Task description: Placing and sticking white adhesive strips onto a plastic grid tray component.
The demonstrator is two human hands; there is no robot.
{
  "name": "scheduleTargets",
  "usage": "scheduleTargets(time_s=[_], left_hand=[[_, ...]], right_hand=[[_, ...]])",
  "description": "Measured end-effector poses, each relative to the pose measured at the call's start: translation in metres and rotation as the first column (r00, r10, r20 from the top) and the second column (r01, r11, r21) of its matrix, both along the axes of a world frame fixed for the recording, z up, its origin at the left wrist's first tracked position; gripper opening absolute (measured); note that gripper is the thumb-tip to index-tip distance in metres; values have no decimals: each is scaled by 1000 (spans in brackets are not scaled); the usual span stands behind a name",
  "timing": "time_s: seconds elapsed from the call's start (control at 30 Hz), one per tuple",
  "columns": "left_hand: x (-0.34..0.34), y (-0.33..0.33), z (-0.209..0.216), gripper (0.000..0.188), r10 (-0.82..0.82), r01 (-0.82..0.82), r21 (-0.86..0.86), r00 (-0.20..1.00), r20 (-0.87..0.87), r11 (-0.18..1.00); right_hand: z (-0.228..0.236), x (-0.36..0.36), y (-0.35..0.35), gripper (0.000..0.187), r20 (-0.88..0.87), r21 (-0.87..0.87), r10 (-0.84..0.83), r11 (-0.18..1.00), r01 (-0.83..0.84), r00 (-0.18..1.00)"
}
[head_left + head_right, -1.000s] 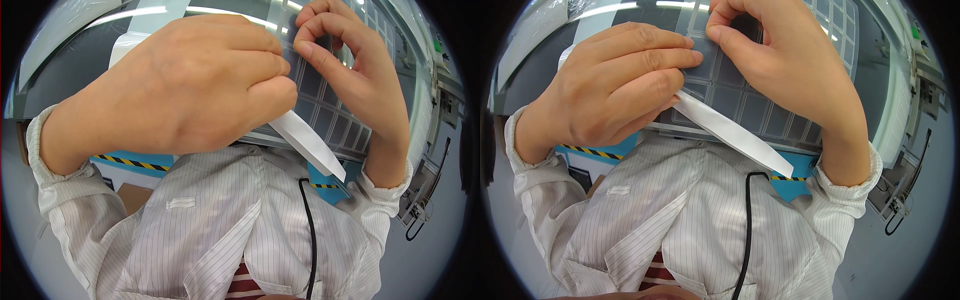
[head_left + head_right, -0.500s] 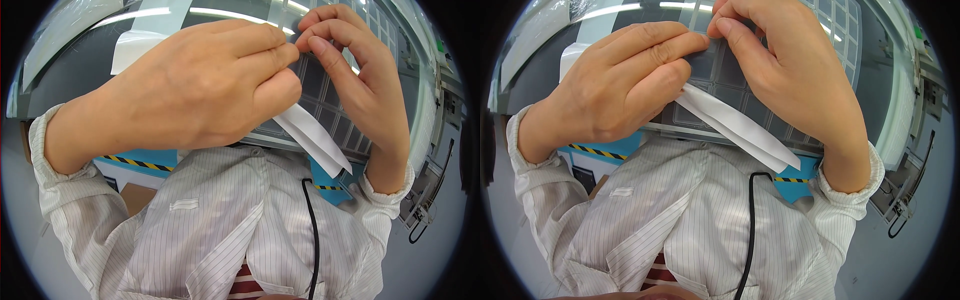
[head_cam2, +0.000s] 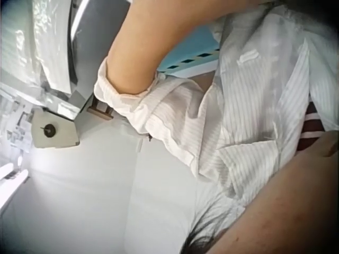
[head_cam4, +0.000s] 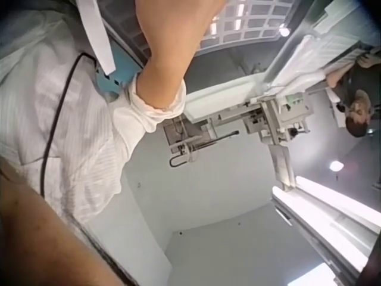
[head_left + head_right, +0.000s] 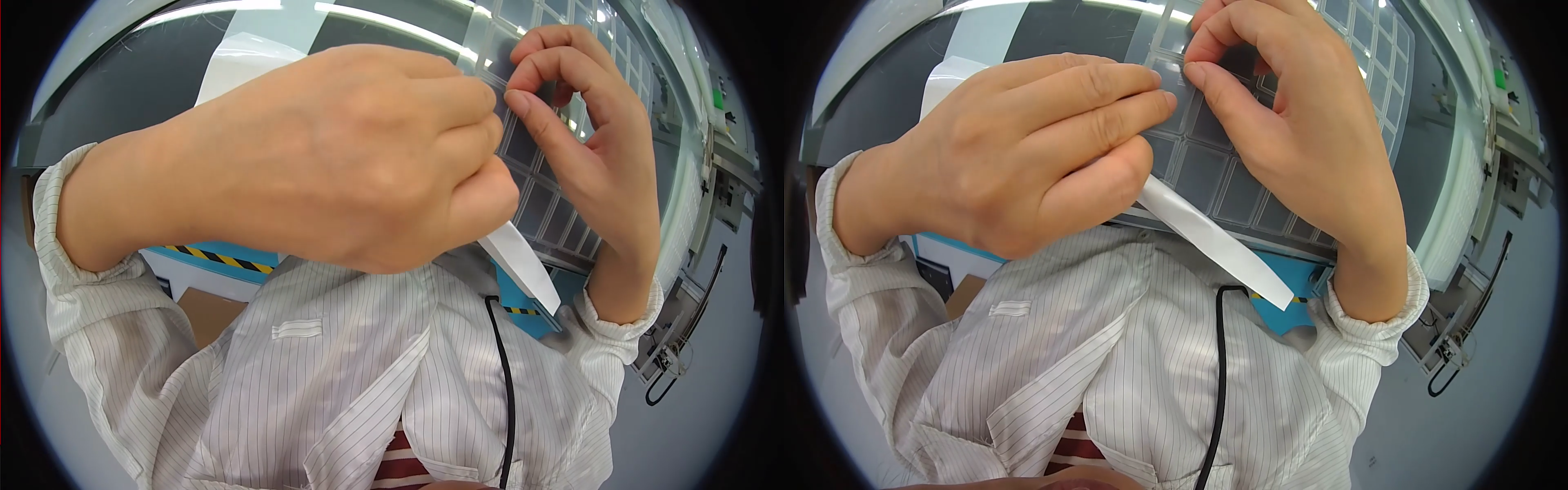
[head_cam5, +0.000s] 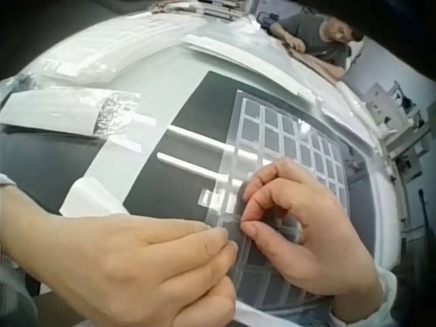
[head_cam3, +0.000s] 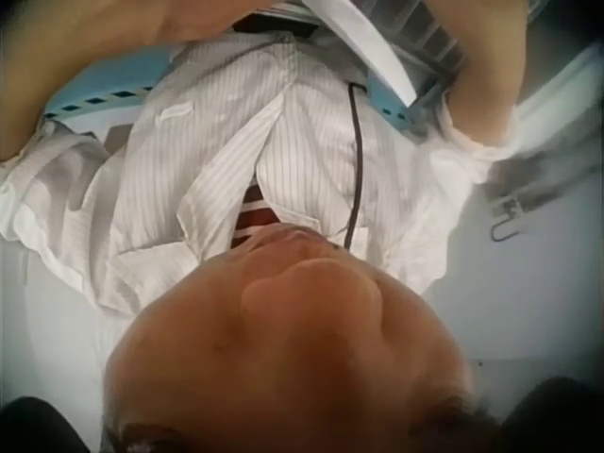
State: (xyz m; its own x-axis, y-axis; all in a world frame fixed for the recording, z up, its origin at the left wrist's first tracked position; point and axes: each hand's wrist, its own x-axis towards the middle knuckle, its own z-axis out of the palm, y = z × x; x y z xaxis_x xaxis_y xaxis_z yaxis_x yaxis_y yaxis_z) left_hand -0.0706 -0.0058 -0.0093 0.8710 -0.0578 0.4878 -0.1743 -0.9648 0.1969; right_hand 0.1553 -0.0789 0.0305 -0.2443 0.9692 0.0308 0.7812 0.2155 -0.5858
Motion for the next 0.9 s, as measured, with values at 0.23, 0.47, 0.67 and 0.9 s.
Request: scheduleTargets(time_s=[0.23, 0.47, 0.67, 0.9], left_hand=[[-2, -1, -5, 18, -23, 23, 2, 999, 43, 1000], [-1, -2, -7, 19, -33, 32, 10, 999, 40, 999], [2, -2, -7, 19, -29, 30, -12, 999, 39, 999], [2, -1, -8, 19, -19, 18, 12, 998, 60, 1000]], right_hand=[[0, 0, 3, 6, -95, -60, -37, 998, 32, 995], [-3, 9, 1, 8, -186, -116, -42, 993, 21, 982], [-2, 13, -2, 10, -343, -199, -134, 978, 68, 930], [-5, 11, -1, 10, -268, -193, -128, 978, 77, 955]])
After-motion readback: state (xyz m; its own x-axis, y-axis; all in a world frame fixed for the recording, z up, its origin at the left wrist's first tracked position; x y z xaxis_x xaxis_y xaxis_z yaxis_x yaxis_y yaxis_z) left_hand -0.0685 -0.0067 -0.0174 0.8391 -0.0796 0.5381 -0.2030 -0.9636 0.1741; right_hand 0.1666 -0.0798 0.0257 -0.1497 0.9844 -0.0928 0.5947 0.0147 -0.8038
